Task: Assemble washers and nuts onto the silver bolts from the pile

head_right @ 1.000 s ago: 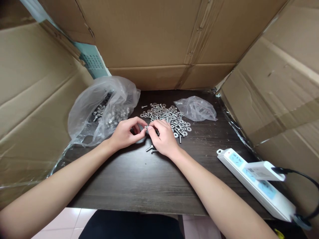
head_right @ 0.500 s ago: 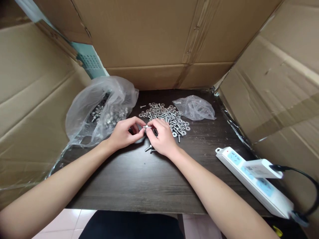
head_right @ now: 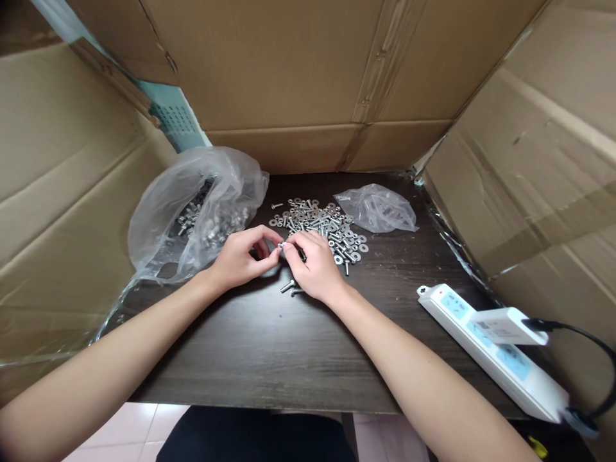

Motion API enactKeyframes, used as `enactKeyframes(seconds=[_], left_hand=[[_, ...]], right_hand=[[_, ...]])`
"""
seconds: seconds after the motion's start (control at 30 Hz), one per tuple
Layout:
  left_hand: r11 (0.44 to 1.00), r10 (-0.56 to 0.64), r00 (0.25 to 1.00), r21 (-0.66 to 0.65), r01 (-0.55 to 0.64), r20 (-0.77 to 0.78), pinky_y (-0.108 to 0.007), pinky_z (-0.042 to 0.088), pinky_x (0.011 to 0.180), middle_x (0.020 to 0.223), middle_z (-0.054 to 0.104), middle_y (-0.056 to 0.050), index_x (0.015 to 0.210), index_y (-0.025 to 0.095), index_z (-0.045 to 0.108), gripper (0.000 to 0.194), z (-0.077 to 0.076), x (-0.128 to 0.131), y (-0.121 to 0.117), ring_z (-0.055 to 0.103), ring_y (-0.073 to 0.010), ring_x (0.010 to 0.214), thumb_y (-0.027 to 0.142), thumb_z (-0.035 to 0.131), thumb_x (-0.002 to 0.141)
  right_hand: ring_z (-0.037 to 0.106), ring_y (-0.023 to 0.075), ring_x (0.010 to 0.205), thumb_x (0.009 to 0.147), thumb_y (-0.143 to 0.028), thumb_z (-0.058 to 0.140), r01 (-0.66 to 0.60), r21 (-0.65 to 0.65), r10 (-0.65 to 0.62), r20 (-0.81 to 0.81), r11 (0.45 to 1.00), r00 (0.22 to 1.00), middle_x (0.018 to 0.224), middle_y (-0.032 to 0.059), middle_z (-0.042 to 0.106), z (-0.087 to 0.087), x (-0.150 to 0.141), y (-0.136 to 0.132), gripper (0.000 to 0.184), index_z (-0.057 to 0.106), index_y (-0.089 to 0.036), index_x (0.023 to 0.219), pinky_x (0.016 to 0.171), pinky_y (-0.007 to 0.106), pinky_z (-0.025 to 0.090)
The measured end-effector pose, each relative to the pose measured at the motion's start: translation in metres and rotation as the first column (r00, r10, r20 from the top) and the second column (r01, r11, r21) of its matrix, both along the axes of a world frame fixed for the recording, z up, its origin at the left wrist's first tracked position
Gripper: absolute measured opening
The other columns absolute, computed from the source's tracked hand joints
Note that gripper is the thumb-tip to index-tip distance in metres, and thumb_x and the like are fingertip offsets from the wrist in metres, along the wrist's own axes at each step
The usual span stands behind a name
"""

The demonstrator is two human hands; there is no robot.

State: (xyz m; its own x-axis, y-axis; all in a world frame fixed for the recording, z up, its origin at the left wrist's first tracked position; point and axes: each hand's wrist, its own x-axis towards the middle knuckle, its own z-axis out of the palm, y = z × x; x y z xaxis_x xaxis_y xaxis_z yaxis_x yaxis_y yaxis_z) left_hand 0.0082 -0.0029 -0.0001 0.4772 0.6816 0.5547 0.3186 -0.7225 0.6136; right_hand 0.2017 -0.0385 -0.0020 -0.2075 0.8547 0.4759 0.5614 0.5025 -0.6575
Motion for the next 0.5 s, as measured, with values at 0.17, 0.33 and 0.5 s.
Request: enactKeyframes(seconds=[0.17, 0.33, 0.5], left_hand=[[1.0, 0.0, 1.0, -0.002, 0.0, 0.001, -0.018, 0.05, 0.057, 0.082, 0.073, 0.002, 0.098, 0.017, 0.067, 0.01, 0.0005, 0.0, 0.0003, 0.061, -0.0071, 0.055, 0.02, 0.068, 0.089], [1.0, 0.01, 1.0, -0.023, -0.011, -0.018, -0.018, 0.05, 0.057, 0.081, 0.073, 0.002, 0.098, 0.018, 0.068, 0.01, 0.0006, -0.0009, 0.0003, 0.061, -0.0076, 0.055, 0.021, 0.069, 0.089], [1.0, 0.0, 1.0, -0.015, 0.0, -0.014, -0.018, 0.049, 0.057, 0.083, 0.074, 0.001, 0.099, 0.017, 0.068, 0.01, 0.0, -0.0012, 0.0008, 0.061, -0.007, 0.055, 0.021, 0.068, 0.089]], right_hand=[[0.061, 0.024, 0.089, 0.097, -0.025, 0.053, 0.018, 0.013, -0.018, -0.046, 1.0, 0.999, 0.093, 0.005, 0.067, 0.0012, -0.0008, -0.0009, 0.007, 0.058, -0.023, 0.092, 0.084, 0.04, 0.046], [0.06, 0.0236, 0.088, 0.094, -0.021, 0.055, 0.008, 0.031, -0.006, -0.047, 0.999, 0.999, 0.09, 0.0043, 0.065, 0.001, -0.0011, -0.0008, 0.003, 0.056, -0.023, 0.091, 0.082, 0.038, 0.046], [0.06, 0.0228, 0.087, 0.094, -0.02, 0.055, 0.002, 0.051, 0.0, -0.046, 0.999, 0.999, 0.089, 0.0037, 0.065, -0.0002, -0.0006, -0.0001, 0.004, 0.057, -0.022, 0.091, 0.082, 0.038, 0.045]])
